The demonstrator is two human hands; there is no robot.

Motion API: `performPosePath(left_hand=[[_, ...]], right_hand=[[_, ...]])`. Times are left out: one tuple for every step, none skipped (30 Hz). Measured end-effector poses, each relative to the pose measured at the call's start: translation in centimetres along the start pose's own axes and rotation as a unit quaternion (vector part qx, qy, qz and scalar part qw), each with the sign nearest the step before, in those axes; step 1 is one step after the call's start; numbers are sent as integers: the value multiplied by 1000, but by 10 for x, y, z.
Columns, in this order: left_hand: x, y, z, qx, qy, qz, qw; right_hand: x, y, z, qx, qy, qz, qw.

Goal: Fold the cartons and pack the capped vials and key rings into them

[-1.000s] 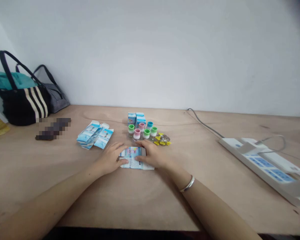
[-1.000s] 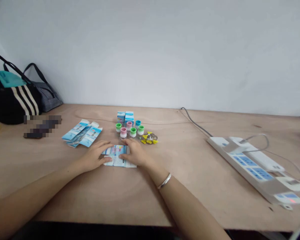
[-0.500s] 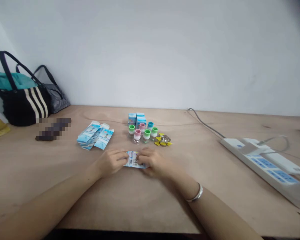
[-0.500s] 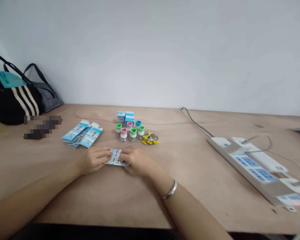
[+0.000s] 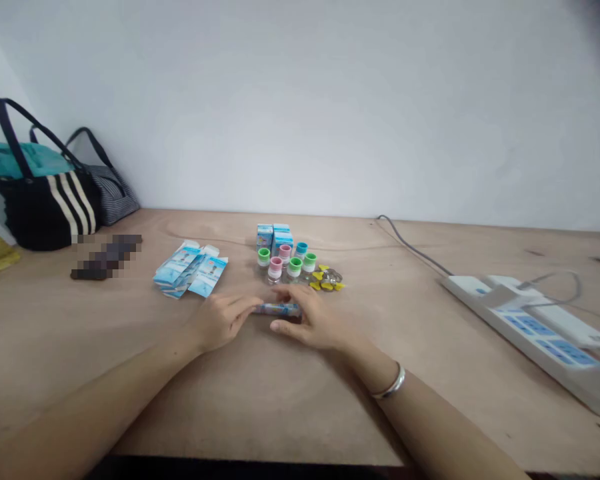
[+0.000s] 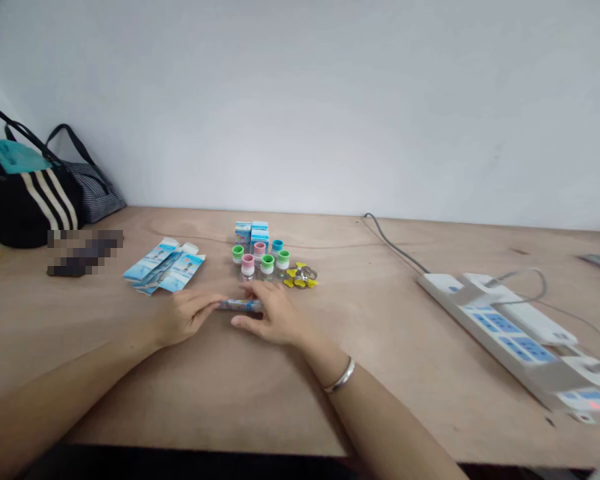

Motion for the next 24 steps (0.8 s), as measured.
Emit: performPosePath(left_hand=[[0,8,2,-29,5,-16,999],[1,18,7,-56,19,-37,998],[3,30,14,-79,44,-63,994],[7,42,24,-98,80,-93,988],[12,54,36,-113,126,-124,978],[18,65,49,-122,176,-152,965],[25,74,61,-125,223,-172,951],[31,80,72,-116,260,-181,941],[35,85,82,-105,287,-183,935],[39,88,90,-99,307,-177,930],[41,91,96,-104,322,-166,926],[43,93,100,-114,334,-153,923],[44,95,104,-130,345,-136,920],[46,96,106,-147,356,-117,915],[47,96,109,-163,367,-97,911],[49,95,111,-177,379,-76,905],[50,94,113,-192,388,-55,900],[51,92,115,-206,396,-35,894],[52,90,116,-217,401,-18,890],[52,88,117,-228,404,-5,886],[53,87,117,-239,406,4,882],[53,87,116,-252,407,6,878],[52,88,113,-267,406,3,874],[51,89,109,-284,403,-4,870]], right_hand=[[1,6,2,-1,8,-22,1000],[1,11,2,-4,11,-42,999],[1,14,2,-7,11,-58,998],[1,16,2,-7,11,-67,998],[1,16,1,-6,9,-72,997],[0,15,0,-2,8,-71,997],[0,13,-1,2,7,-66,998],[-1,11,-2,8,7,-57,998],[-1,7,-4,15,7,-46,999],[-2,4,-5,24,8,-34,999],[-2,1,-5,32,10,-21,999],[-1,-3,-6,40,13,-9,999],[-1,-5,-6,47,16,-1,999],[-1,-7,-6,52,18,5,998],[0,-8,-6,56,21,8,998],[0,-8,-5,59,23,8,998],[0,-9,-5,61,25,8,998],[0,-9,-4,63,27,8,998],[1,-10,-4,64,28,9,998],[1,-10,-4,66,28,10,997],[1,-10,-4,67,27,11,997],[1,-11,-4,69,25,13,997],[1,-11,-4,71,24,13,997],[1,-11,-4,74,25,15,997]])
Point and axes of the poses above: each hand's wrist, its own x-axis away from the middle knuckle, its own y-axis out of the back of the hand, z = x × y, the point moved 9 cm from there along -x, towards the middle knuckle, and after that the axes turned 14 degrees about -y, right-handed, at the moved point
